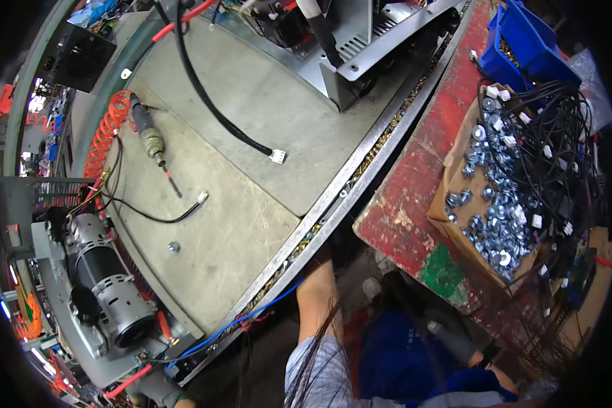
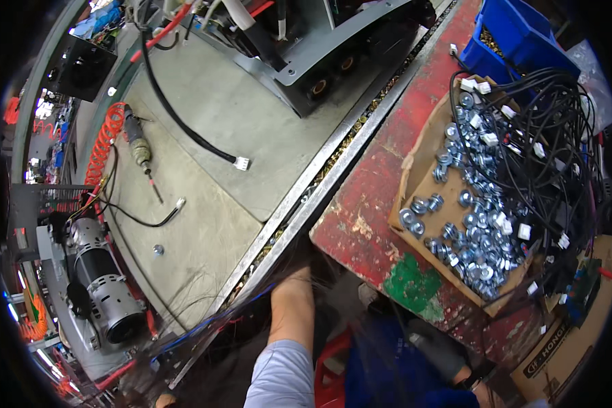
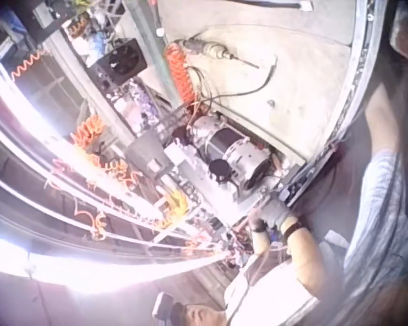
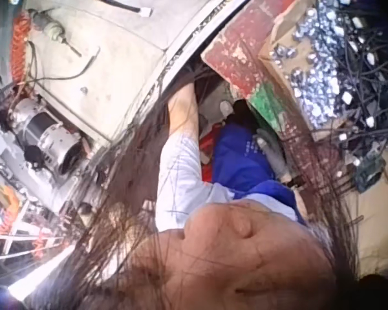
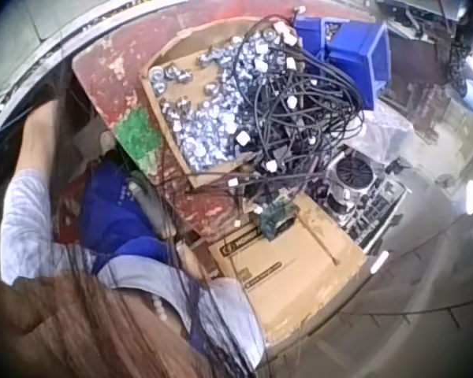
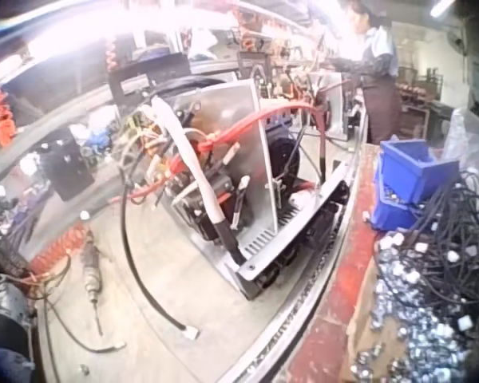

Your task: Assembling an electronic unit on a production line using an air tool and connecting wires.

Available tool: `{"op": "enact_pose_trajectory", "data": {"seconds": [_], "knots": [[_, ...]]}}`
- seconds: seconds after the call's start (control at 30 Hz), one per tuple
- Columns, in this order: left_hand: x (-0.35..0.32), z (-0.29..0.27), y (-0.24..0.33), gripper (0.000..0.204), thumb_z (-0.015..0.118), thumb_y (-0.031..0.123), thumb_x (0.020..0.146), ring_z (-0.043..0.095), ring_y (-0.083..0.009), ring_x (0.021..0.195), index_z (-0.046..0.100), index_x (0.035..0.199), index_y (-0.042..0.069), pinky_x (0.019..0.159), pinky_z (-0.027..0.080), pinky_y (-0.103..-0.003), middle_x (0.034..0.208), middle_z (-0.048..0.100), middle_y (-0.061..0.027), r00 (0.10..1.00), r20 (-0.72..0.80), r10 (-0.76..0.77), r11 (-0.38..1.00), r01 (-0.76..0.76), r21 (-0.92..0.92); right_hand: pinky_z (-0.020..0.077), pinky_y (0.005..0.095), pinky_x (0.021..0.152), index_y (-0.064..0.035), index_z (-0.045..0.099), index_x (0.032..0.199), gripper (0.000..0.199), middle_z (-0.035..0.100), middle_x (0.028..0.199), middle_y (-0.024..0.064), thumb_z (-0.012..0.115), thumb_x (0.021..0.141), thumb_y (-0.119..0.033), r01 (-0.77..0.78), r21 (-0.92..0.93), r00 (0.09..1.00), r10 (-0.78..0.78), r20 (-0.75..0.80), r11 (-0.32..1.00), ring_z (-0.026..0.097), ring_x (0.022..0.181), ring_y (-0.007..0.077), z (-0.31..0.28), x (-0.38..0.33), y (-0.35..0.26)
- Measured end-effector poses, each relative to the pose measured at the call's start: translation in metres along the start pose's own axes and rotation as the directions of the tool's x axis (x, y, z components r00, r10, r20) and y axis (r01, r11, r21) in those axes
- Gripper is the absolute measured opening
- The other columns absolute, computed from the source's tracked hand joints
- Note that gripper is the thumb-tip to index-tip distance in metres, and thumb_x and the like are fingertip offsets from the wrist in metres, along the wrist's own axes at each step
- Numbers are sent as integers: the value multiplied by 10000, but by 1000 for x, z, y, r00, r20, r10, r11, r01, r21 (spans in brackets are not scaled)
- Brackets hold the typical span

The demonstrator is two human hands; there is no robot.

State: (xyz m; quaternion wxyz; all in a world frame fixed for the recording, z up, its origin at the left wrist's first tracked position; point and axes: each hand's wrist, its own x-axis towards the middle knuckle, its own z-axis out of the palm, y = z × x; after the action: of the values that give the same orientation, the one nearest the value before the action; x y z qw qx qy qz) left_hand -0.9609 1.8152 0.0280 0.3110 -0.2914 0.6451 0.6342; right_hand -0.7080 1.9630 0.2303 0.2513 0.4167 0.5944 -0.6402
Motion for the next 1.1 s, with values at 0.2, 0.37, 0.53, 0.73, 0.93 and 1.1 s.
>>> {"op": "enact_pose_trajectory", "data": {"seconds": [0.2,0.37,0.53,0.73,0.93,1.1], "knots": [[-31,-62,-182,223,482,200,901,590,-199,688,664,840,86,672,491,-340,823,635,-91,994,-77,84,954,-102,-281,429,292,958,44,477,1288,440,610,1158,114,590,922,-172,45,91,979,-62,196,995,557,1084,148,13,-44,-7],[-157,-92,-324,148,514,134,870,592,-176,714,650,866,77,651,488,-304,790,620,-78,995,-87,-56,985,41,-167,445,278,937,51,497,1258,420,610,1150,104,610,910,-155,230,19,935,-226,274,973,572,1056,157,12,-72,13],[-289,-100,-325,172,527,87,889,607,-176,804,615,1034,55,657,508,-299,856,615,-70,998,-45,-52,994,47,-101,452,315,930,34,559,1192,406,622,1121,128,622,894,-235,444,-156,854,-365,370,882,579,1053,177,6,-101,12],[-462,-121,-309,294,501,118,953,643,-207,815,489,1235,37,678,562,-316,992,610,-104,945,-315,-89,814,-114,-569,473,293,865,23,579,1181,402,648,1045,109,614,887,-248,471,-237,791,-288,540,850,602,975,166,12,-115,65],[-630,-123,-489,215,535,125,934,638,-201,772,532,1135,48,621,553,-310,949,616,-105,893,-363,-265,656,-108,-747,421,292,549,-37,633,776,197,560,675,10,613,864,-212,449,-376,824,-212,526,811,539,612,117,-83,-111,156],[-737,-105,-590,139,558,120,914,623,-187,664,577,1032,50,549,526,-294,853,626,-88,685,-527,-503,611,-149,-777,378,307,436,-91,572,698,195,525,596,9,606,863,-190,125,-440,885,101,455,889,491,479,141,-165,-74,242]]}}
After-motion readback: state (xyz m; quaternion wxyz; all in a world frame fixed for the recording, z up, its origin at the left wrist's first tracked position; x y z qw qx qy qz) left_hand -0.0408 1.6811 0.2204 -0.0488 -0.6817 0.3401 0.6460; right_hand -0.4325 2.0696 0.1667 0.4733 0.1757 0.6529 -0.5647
